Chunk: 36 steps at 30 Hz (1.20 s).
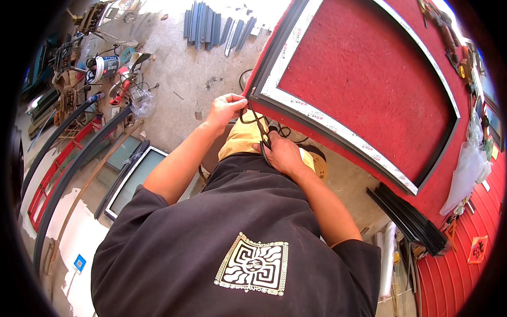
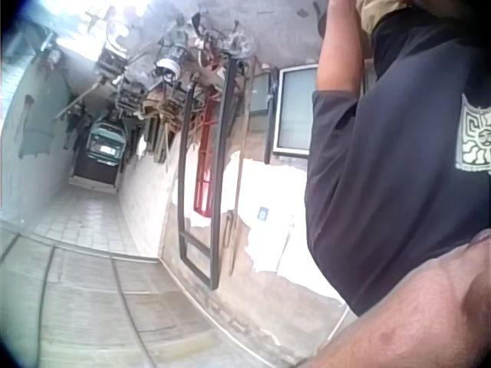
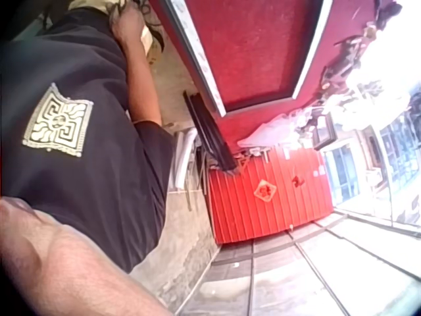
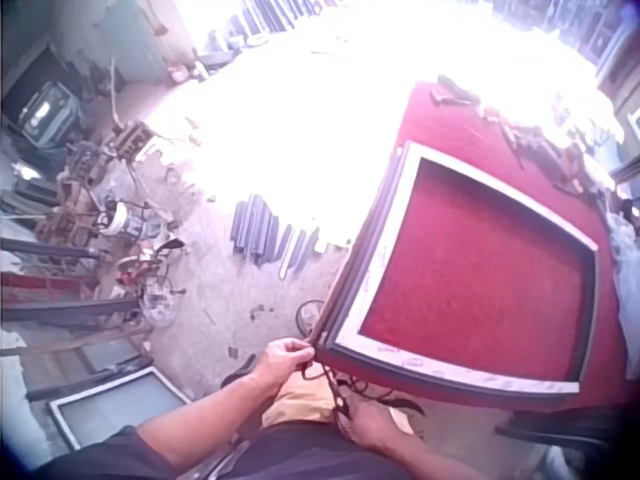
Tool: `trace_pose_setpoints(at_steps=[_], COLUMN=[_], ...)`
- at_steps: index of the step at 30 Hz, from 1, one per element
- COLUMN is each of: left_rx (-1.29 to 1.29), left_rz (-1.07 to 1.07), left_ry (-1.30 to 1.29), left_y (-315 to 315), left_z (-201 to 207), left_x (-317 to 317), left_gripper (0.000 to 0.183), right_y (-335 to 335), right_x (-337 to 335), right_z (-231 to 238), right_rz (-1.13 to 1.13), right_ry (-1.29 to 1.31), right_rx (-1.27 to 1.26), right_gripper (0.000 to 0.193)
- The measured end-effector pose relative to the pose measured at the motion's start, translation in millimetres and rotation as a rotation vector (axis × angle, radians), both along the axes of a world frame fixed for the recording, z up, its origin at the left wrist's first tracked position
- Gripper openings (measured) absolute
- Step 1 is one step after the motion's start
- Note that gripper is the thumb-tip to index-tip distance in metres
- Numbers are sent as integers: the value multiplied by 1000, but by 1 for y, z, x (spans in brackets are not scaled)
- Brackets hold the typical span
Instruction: The person presses a black rubber seal into the channel of a metal frame by hand. They use scissors to cut the seal at the corners. They press the rubber material into the grooves along all sides of the frame.
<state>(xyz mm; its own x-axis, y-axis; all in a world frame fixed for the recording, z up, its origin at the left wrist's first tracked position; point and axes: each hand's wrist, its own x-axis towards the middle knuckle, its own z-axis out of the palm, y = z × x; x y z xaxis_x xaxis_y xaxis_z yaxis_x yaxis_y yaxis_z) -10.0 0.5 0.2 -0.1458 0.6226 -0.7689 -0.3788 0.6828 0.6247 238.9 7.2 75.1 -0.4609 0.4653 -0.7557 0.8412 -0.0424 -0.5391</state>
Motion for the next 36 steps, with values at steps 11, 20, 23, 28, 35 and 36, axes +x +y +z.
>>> trace_pose_setpoints(at_steps=[11, 20, 23, 28, 35, 36], left_rx=[-21, -16, -2, 91, 147, 146], left_rz=[12, 11, -83, -244, -462, -459], left_ry=[-13, -11, 29, 249, 544, 543], left_y=[3, 2, -1, 2, 12, 13], left_z=[3, 7, 7, 7, 13, 16], left_x=[-1, 0, -7, -10, -21, -22], left_gripper=[12, 14, 17, 25, 26, 26], right_y=[-6, 6, 12, 24, 38, 39], right_x=[2, 2, 13, 31, 34, 34], right_z=[-11, 6, 11, 18, 10, 12], right_rz=[37, 30, -20, -106, -270, -268], right_ry=[41, -43, -17, 91, 129, 127], right_rx=[108, 29, -40, -223, -478, -479], right_gripper=[64, 64, 72, 75, 74, 74])
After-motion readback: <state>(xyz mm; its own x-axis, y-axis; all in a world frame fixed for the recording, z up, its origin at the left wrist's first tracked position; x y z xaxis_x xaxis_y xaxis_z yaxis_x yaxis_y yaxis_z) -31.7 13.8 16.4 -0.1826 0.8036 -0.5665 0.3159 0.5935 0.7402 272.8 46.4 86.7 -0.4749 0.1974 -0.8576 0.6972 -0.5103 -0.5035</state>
